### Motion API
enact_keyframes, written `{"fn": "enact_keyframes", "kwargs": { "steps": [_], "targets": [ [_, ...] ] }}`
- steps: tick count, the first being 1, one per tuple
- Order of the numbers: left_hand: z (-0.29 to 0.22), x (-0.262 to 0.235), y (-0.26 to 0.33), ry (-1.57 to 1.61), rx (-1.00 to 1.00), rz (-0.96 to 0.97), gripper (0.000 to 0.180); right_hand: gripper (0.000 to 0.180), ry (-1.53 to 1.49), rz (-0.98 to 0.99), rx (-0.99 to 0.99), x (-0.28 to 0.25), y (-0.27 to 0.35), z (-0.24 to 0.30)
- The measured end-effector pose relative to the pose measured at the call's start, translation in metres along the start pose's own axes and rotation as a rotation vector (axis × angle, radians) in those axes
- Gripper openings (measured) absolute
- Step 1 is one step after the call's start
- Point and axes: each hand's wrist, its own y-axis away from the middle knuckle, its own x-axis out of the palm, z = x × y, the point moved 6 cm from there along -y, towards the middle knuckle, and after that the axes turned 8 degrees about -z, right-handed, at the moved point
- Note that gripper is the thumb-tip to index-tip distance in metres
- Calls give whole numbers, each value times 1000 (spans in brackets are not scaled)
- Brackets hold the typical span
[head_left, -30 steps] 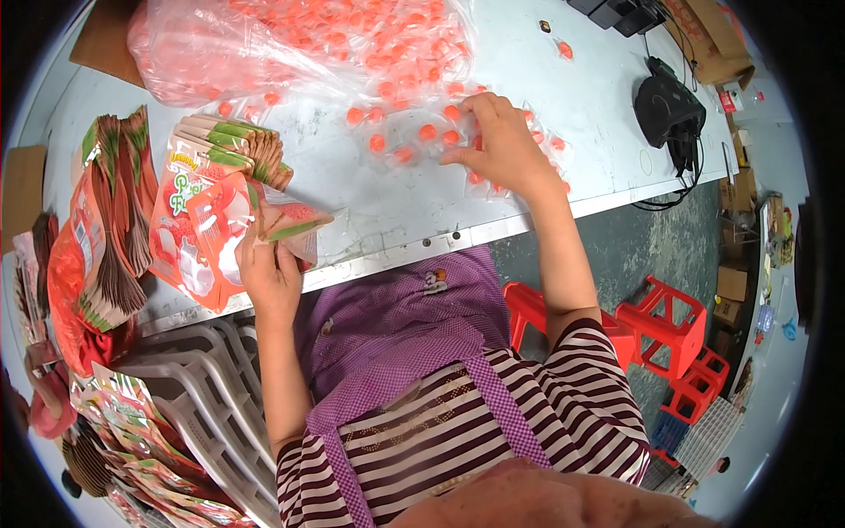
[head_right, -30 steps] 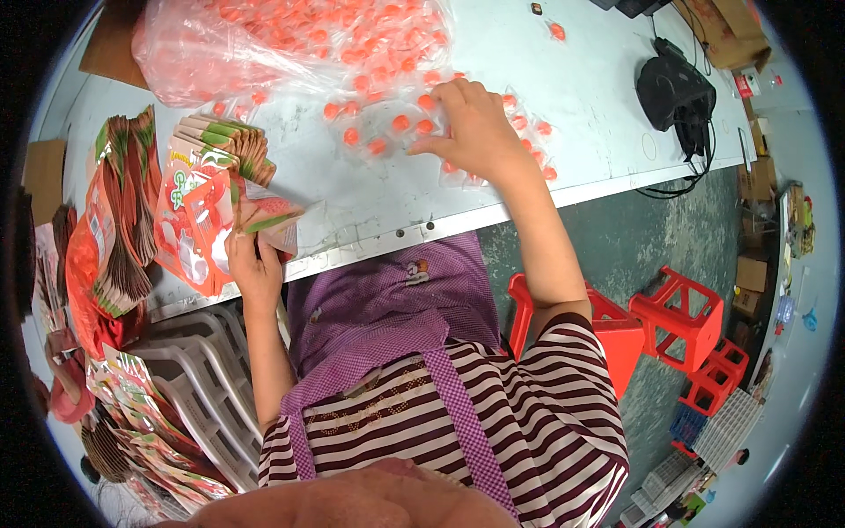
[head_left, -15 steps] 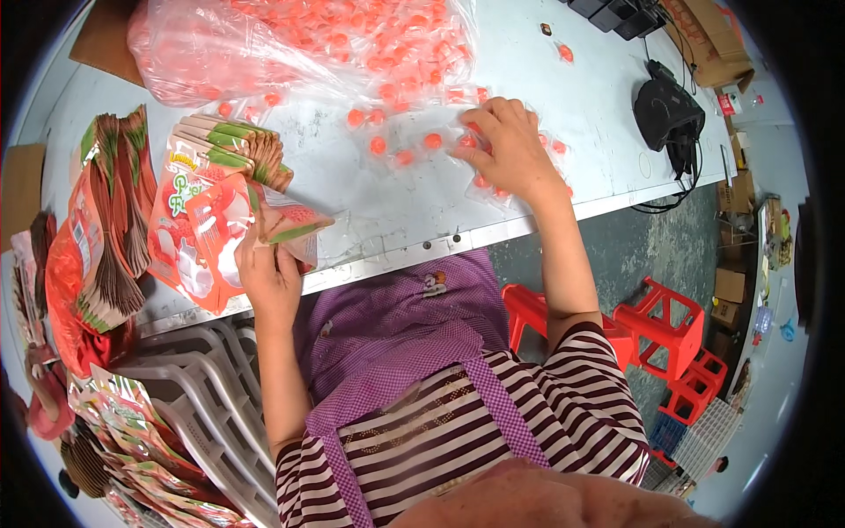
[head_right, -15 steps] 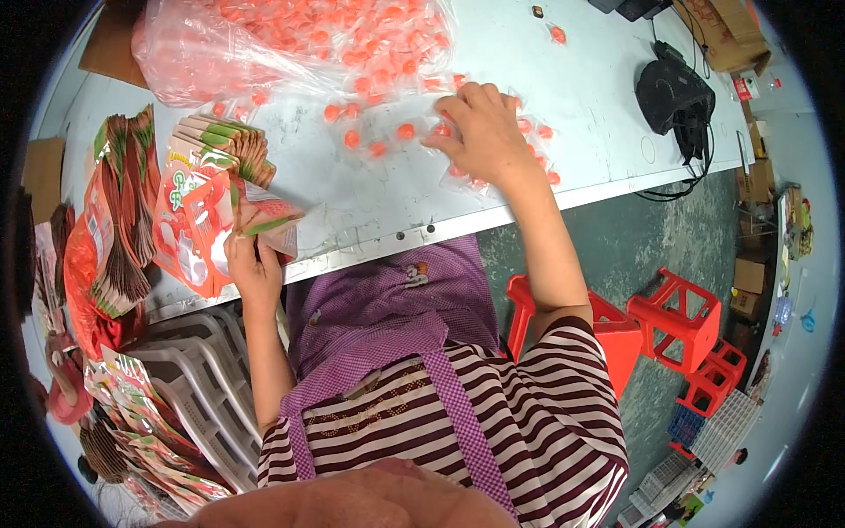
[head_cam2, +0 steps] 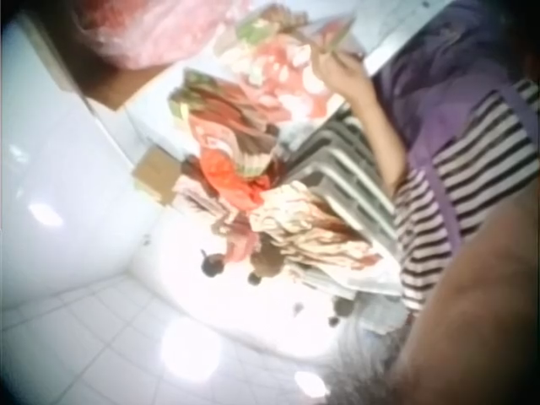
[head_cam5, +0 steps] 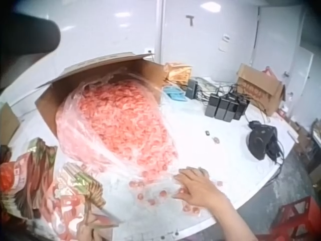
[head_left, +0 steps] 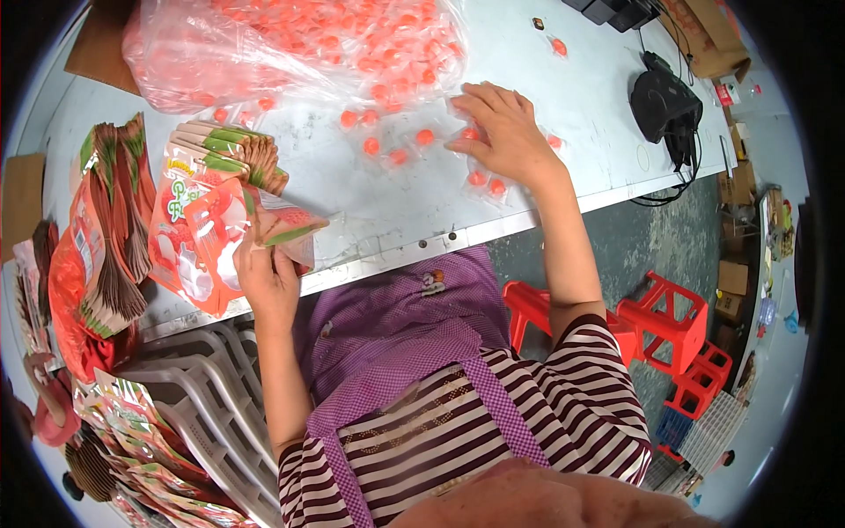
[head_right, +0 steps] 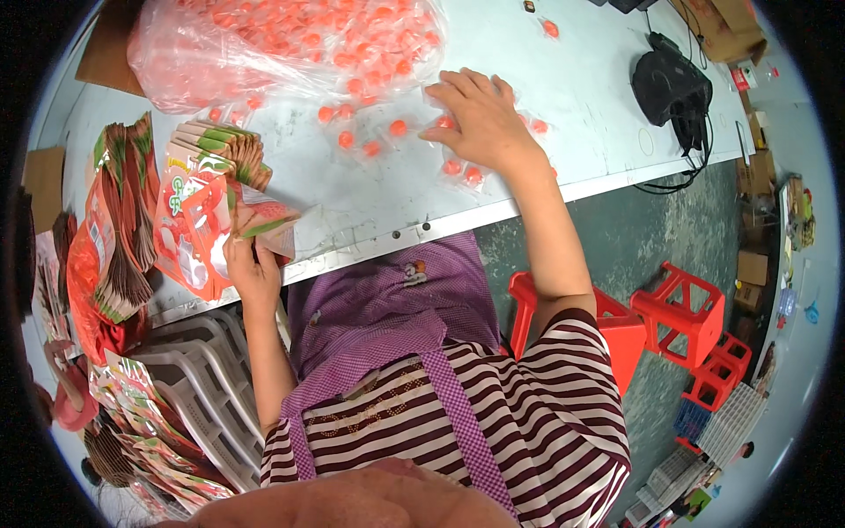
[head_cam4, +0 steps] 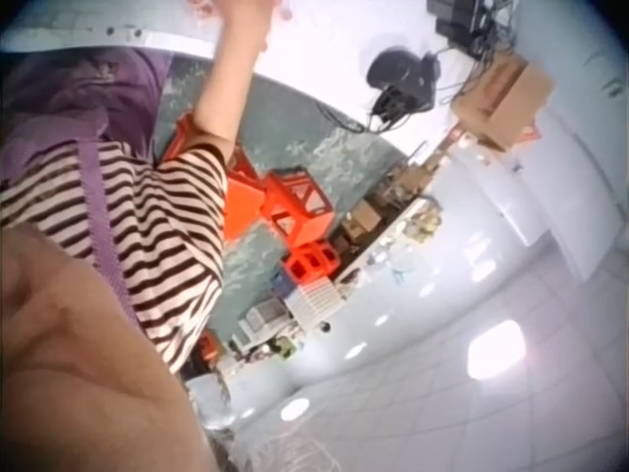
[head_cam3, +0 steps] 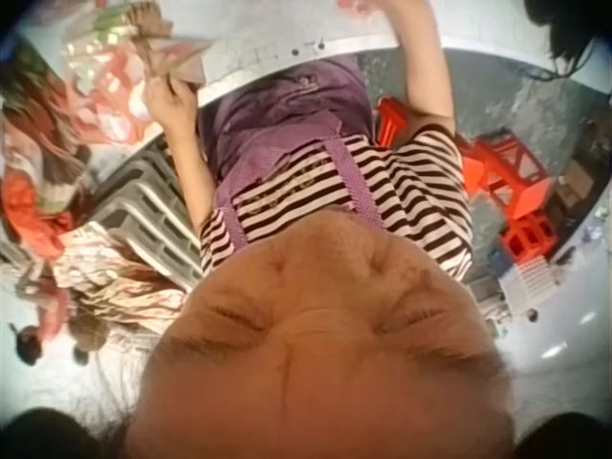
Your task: The person is placing individual pink candies into printed plastic bags and then placing the filled bags onto a white tray for sorting.
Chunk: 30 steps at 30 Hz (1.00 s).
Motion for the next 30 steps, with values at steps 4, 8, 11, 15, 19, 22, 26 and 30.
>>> {"fn": "enact_keyframes", "kwargs": {
  "steps": [4,8,11,15,19,22,26,30],
  "targets": [
    [2,1,1,-24,46,-10,34,49,32,-56,-34,-2,5,0],
    [2,1,2,-22,43,-8,31,40,42,-32,-38,-7,2,3],
    [1,0,2,-21,48,-13,30,32,31,-75,-66,-10,-1,9],
    [1,1,1,-17,43,-13,30,22,-72,-91,-202,-5,-1,27],
    [-3,-2,-1,-15,49,-12,31,22,-107,-54,-236,0,-2,42],
    [1,0,1,-15,45,-12,30,28,-78,0,-226,4,-2,42],
    [2,0,2,-10,37,-30,29,43,-82,-119,-105,-7,4,15],
    [-3,-1,-2,7,43,-19,28,59,-50,37,-72,-2,14,9]
  ]
}}
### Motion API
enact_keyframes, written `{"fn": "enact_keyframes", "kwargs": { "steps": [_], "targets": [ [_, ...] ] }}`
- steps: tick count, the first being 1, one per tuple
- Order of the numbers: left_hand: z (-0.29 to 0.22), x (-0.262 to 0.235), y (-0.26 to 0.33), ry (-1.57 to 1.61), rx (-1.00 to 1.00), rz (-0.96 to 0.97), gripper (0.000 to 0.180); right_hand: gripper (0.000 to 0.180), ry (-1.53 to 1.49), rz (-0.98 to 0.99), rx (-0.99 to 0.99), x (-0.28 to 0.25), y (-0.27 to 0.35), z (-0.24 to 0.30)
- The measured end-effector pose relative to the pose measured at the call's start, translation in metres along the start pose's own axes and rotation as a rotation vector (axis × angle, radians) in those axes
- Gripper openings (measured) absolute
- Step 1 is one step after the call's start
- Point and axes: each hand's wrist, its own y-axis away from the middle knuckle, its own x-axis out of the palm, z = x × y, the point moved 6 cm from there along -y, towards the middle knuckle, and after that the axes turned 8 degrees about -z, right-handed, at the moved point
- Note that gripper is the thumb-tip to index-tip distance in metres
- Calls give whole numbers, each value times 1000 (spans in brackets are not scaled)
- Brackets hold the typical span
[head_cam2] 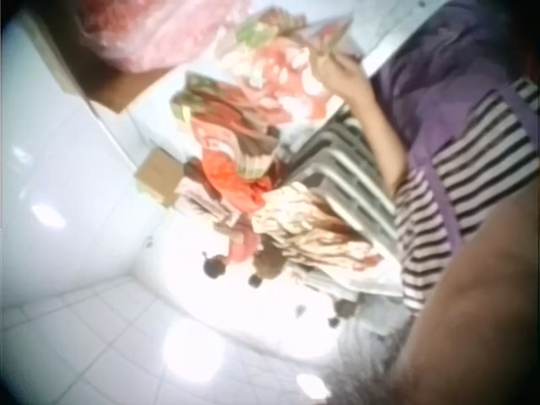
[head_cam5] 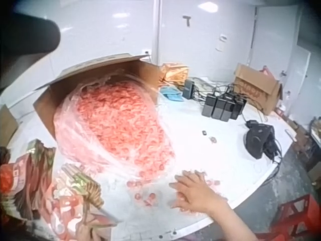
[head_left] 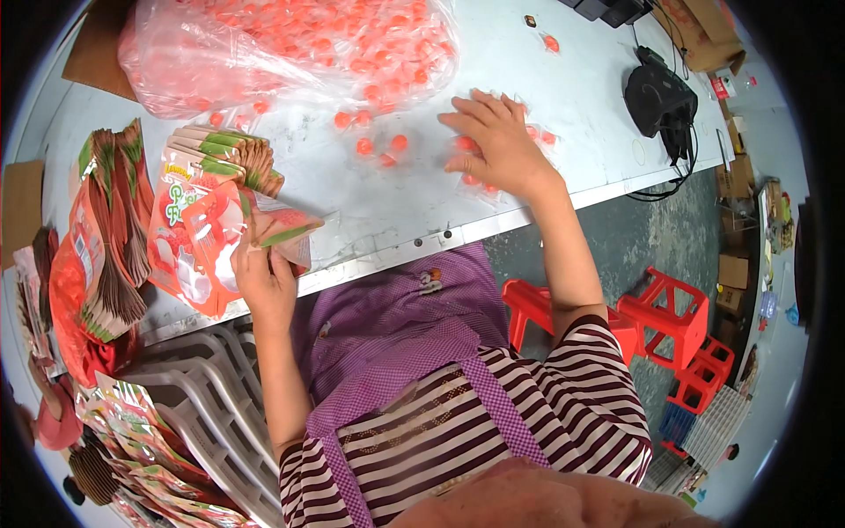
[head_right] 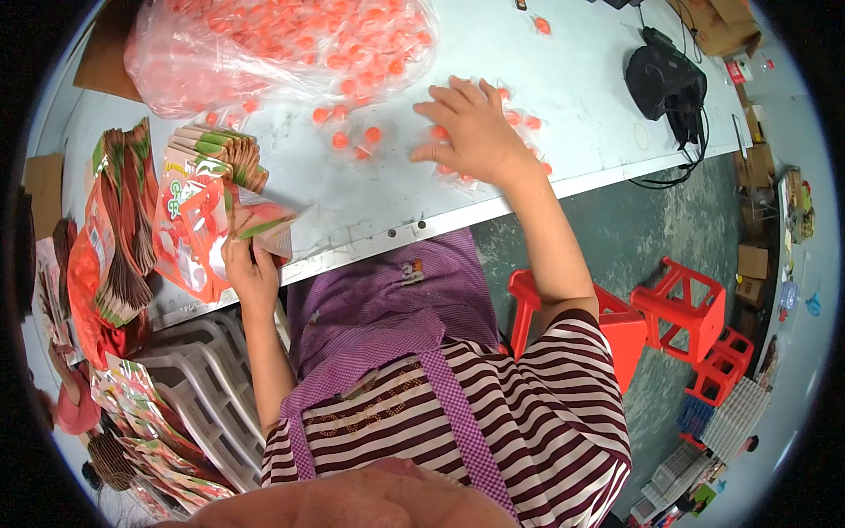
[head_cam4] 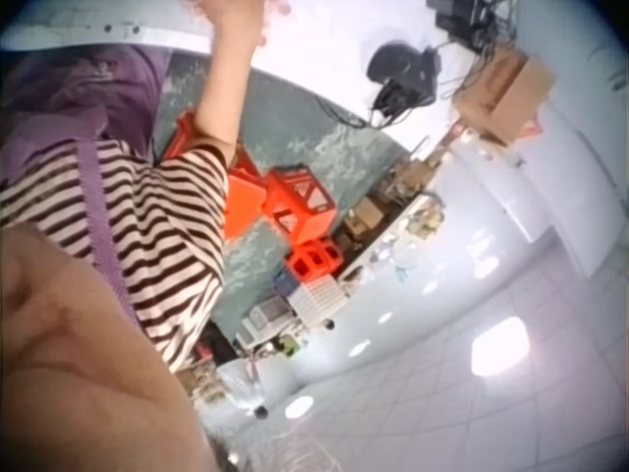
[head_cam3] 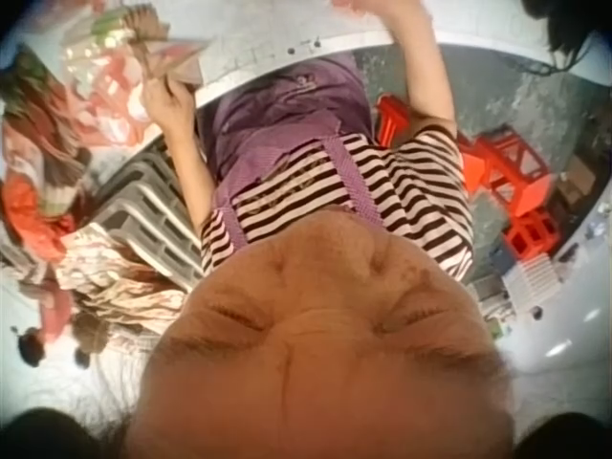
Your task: The person is placing individual pink candies into printed plastic bags and then placing the filled bags onto a white tray for sorting.
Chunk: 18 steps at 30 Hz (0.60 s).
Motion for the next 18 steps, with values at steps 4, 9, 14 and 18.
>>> {"fn": "enact_keyframes", "kwargs": {
  "steps": [4,9,14,18],
  "targets": [
    [0,-4,2,0,-18,-5,28,66,57,-80,-23,-19,9,18],
    [2,2,0,23,-14,22,28,69,125,-86,-25,-1,15,19],
    [4,0,3,36,-60,27,25,47,105,-226,-22,2,17,16],
    [21,-1,11,423,-290,-45,15,19,105,-404,-106,-2,19,19]
  ]
}}
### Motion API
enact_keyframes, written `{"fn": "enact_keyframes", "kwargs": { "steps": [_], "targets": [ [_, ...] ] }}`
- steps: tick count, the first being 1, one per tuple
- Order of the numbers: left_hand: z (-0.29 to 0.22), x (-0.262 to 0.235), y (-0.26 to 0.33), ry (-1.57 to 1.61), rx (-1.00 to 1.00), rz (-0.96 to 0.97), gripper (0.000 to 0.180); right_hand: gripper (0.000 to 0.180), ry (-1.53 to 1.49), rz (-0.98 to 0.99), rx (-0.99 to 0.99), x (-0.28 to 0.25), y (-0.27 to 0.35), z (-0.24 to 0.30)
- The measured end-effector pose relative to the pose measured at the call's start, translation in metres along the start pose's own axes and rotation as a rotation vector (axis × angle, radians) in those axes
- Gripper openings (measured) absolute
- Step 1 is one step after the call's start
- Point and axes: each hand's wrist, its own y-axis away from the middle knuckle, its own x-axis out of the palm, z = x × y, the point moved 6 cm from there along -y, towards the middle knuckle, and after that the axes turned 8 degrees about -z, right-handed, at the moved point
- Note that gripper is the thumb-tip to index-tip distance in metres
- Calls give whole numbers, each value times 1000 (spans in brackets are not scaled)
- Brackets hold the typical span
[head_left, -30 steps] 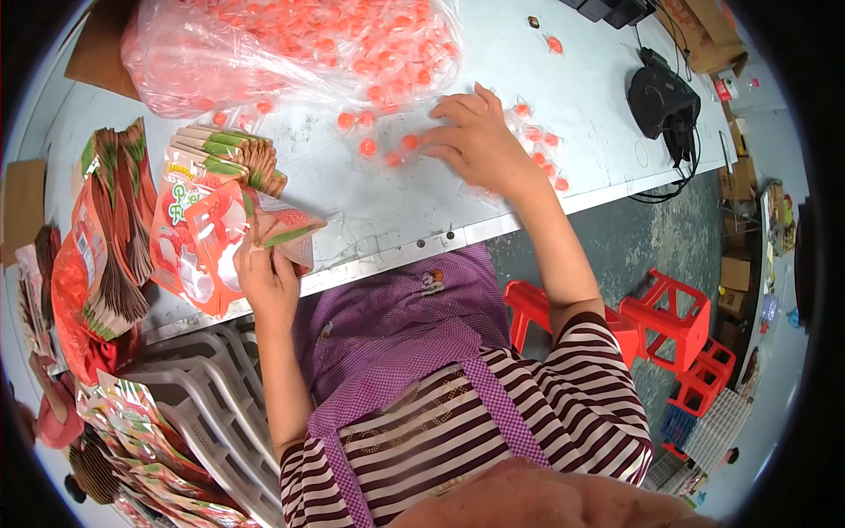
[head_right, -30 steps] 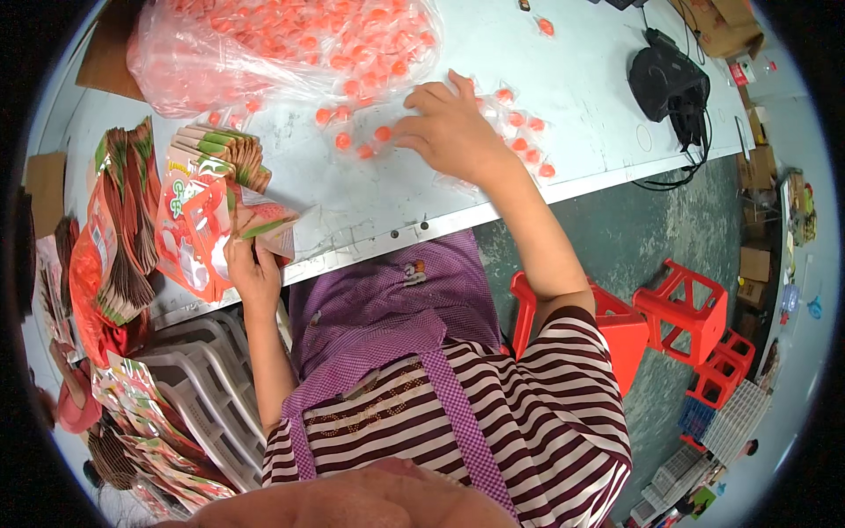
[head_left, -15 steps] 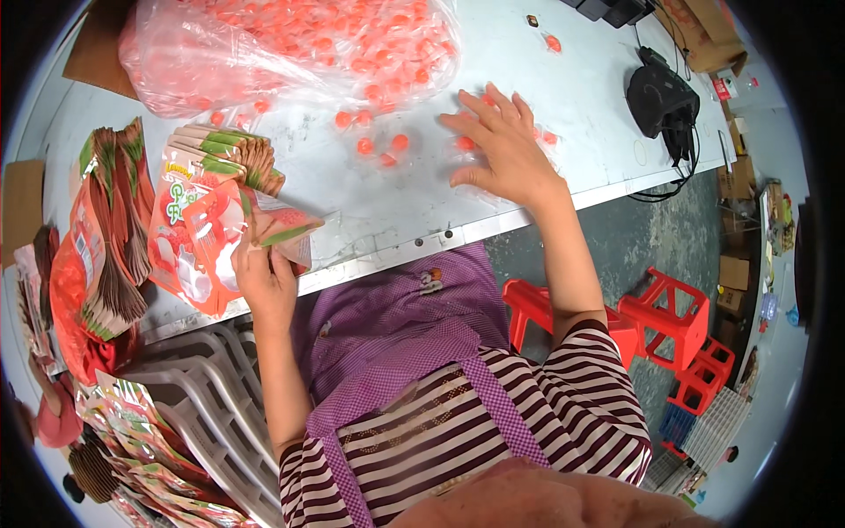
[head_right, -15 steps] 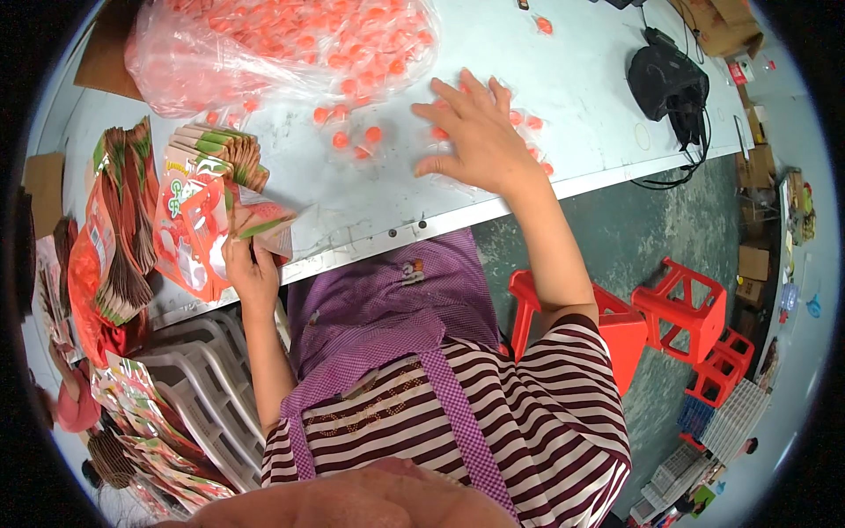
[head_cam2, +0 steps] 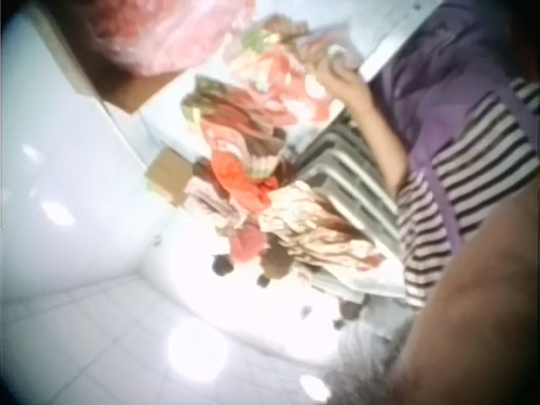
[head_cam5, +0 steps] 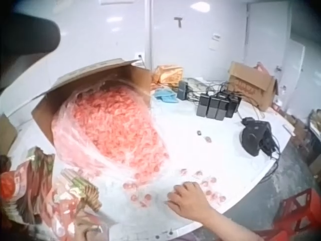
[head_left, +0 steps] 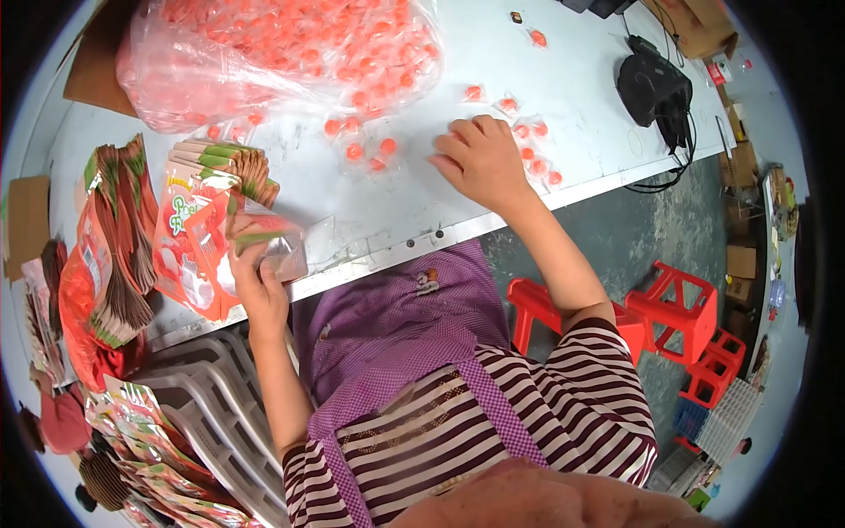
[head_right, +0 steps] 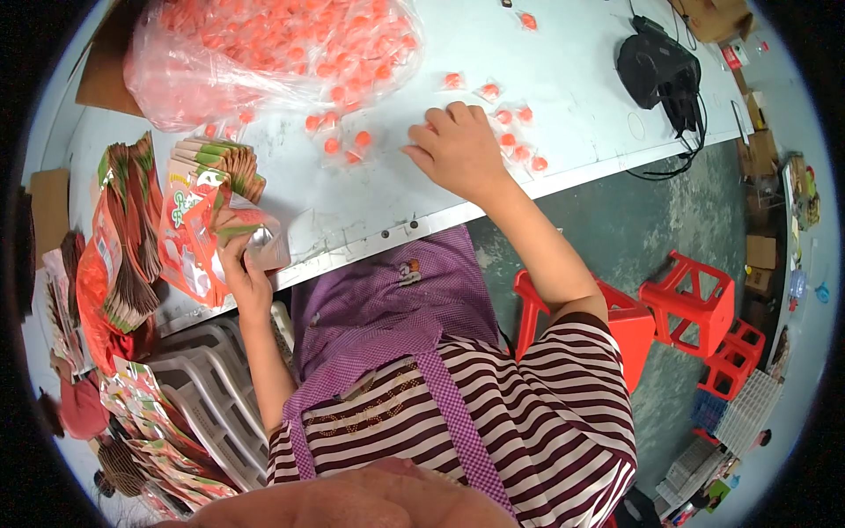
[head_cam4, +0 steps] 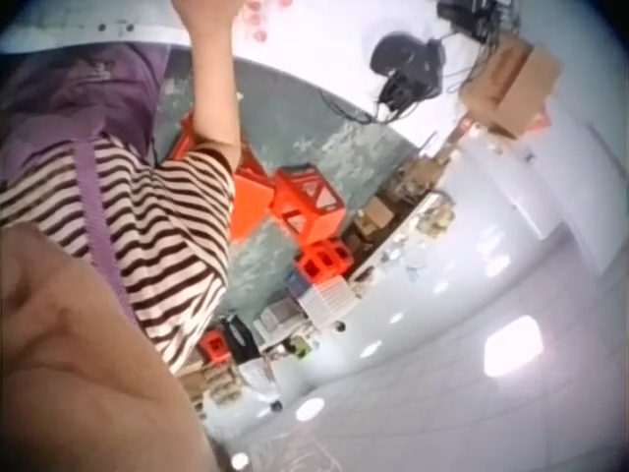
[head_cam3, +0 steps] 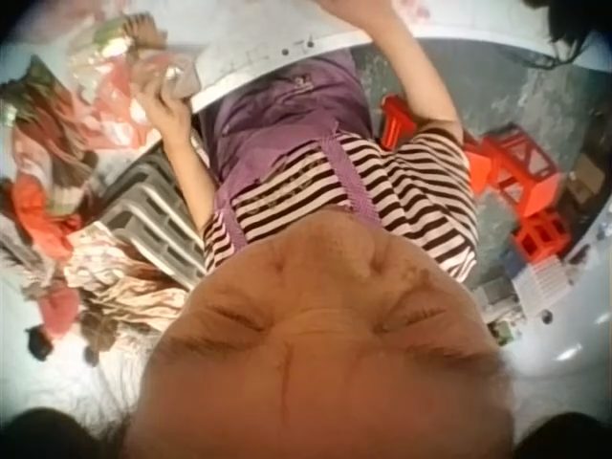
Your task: The person is placing individual pink candies into printed plastic bags and then placing the filled bags onto a white tray for sorting.
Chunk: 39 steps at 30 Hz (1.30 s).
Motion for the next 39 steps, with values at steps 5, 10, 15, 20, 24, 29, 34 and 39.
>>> {"fn": "enact_keyframes", "kwargs": {
  "steps": [5,10,15,20,24,29,34,39],
  "targets": [
    [-51,-13,-11,-138,218,-1,10,15,-30,-46,-117,3,-2,0],
    [-121,2,-22,-321,425,123,17,14,-50,-74,-172,2,-5,0],
    [-143,43,-16,-239,427,281,17,15,-397,-266,352,-2,-7,-37],
    [-141,79,-10,-190,369,417,13,16,-849,-508,925,-25,-15,-56],
    [-144,93,-11,-196,382,439,13,14,-1410,-586,1199,-31,-14,-23],
    [-159,100,-11,-173,410,455,12,10,-1303,-572,950,-27,-12,34],
    [-153,91,-10,-39,298,434,9,4,-1324,-508,689,-28,-13,49],
    [-165,84,-11,-85,348,379,12,4,-1150,-296,554,-30,-6,57]
  ]
}}
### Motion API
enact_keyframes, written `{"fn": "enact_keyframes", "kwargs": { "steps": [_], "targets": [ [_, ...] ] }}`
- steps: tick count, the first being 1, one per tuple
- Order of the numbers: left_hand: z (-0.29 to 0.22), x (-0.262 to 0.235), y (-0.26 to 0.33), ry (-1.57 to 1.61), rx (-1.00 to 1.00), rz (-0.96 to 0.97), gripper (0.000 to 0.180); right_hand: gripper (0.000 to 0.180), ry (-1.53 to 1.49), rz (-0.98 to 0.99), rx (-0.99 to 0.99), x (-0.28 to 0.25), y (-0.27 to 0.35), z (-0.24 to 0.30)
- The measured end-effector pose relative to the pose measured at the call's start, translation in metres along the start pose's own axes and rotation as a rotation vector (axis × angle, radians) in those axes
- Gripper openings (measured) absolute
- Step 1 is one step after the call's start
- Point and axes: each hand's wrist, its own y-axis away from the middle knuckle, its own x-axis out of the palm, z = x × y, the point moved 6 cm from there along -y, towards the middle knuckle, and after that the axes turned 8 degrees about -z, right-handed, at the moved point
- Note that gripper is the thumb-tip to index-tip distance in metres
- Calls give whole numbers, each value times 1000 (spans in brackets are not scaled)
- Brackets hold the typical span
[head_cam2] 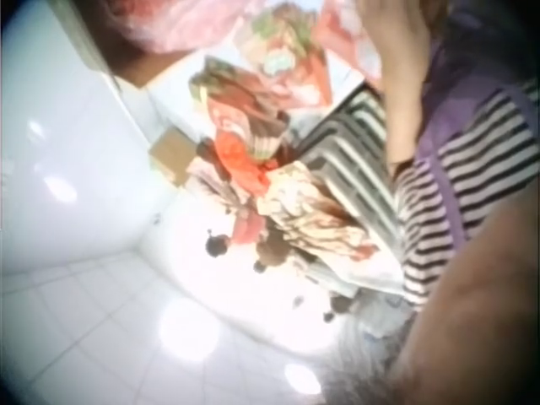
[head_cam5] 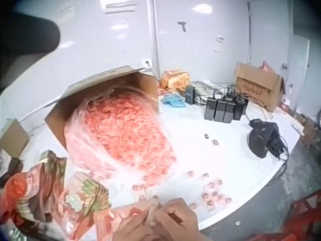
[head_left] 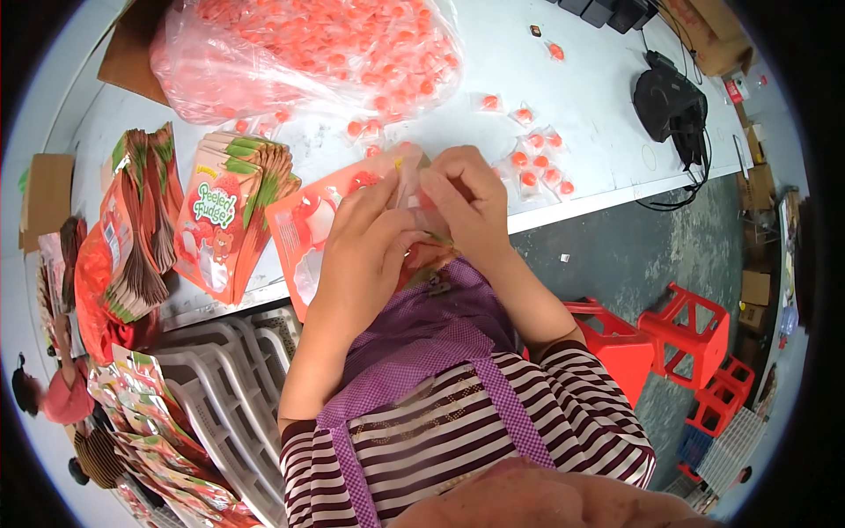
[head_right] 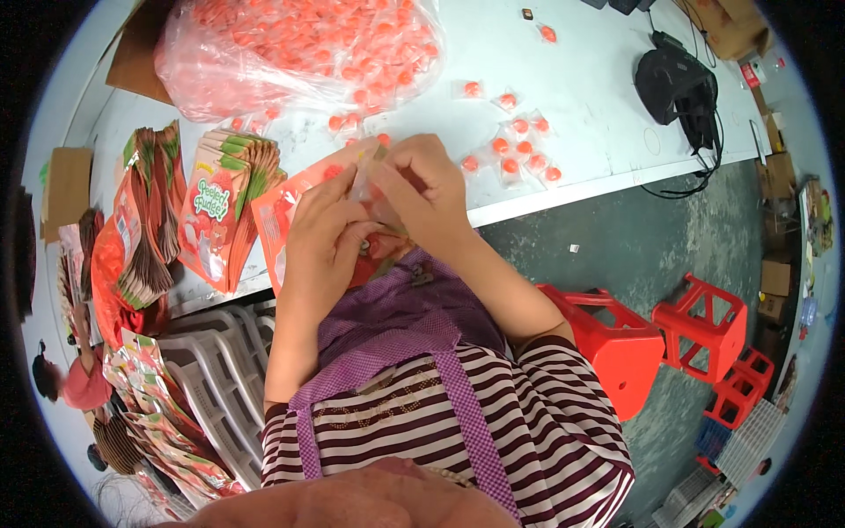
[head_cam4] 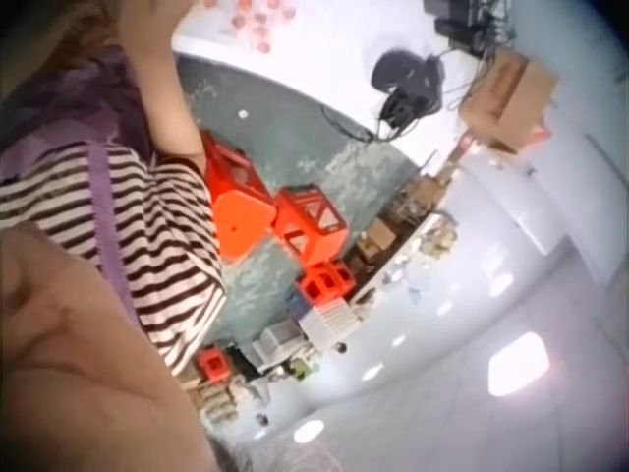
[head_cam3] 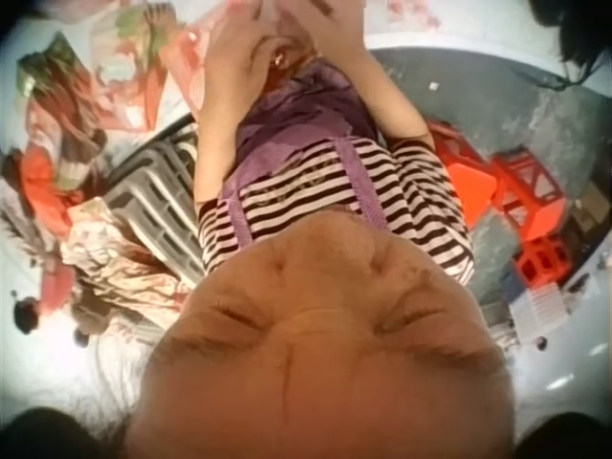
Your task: The person is placing individual pink candies into printed plastic bags and then placing the filled bags onto a white tray for sorting.
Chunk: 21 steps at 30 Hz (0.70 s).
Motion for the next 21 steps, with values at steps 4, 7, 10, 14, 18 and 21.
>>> {"fn": "enact_keyframes", "kwargs": {
  "steps": [4,7,10,14,18,21],
  "targets": [
    [-5,-3,6,8,43,55,13,9,184,117,-217,8,5,18],
    [-6,-5,8,-41,126,56,12,10,127,-21,-191,8,8,23],
    [-4,-6,12,24,102,33,14,13,32,156,-31,10,11,10],
    [1,-5,14,37,98,3,16,6,69,225,-127,6,15,18],
    [5,-2,19,192,28,33,18,24,115,385,-271,3,20,31],
    [12,-2,24,380,-54,20,16,41,140,291,-399,11,19,47]
  ]
}}
